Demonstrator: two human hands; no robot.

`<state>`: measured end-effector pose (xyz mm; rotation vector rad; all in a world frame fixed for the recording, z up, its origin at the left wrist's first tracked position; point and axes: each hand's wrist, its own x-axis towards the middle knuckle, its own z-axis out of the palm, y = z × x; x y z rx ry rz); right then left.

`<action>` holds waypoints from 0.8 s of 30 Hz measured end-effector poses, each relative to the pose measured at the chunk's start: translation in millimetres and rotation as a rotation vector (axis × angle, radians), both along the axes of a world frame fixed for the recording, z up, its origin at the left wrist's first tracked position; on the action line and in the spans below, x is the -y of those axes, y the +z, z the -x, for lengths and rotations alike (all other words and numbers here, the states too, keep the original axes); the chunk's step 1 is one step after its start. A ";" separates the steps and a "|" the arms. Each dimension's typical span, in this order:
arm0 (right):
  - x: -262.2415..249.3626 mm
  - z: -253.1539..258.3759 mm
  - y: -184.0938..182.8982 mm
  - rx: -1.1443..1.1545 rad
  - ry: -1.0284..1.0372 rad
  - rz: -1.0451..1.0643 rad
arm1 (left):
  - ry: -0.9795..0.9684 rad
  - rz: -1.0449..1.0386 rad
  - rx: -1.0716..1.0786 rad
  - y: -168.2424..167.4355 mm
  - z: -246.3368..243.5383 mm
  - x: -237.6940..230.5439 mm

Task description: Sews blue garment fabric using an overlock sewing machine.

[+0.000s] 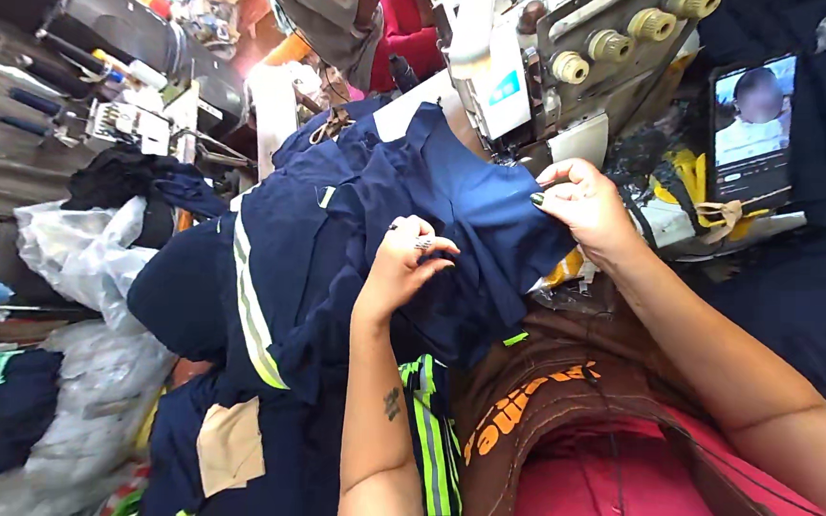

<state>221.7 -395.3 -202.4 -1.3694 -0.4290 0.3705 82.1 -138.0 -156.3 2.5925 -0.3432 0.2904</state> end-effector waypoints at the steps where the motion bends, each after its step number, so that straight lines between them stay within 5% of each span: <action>1: -0.7 -2.4 -1.9 0.003 -0.014 -0.001 | 0.020 -0.063 0.000 -3.2 0.6 2.5; 5: -0.7 -4.2 -9.8 0.127 -0.009 -0.083 | 0.045 -0.270 -0.031 -5.9 -0.6 26.9; 9: 7.5 -2.0 -12.7 0.233 0.089 -0.102 | -0.184 0.071 0.032 18.3 -14.5 56.2; 12: 20.0 7.3 -5.7 0.095 0.170 -0.018 | -0.084 0.249 0.137 17.9 -39.7 80.5; 17: 27.7 9.1 -11.8 -0.239 0.242 0.037 | 0.239 0.207 0.252 -20.1 -90.6 80.9; 24: 46.9 25.4 -19.6 -0.424 0.375 0.052 | 0.144 0.216 0.118 -17.8 -109.8 47.4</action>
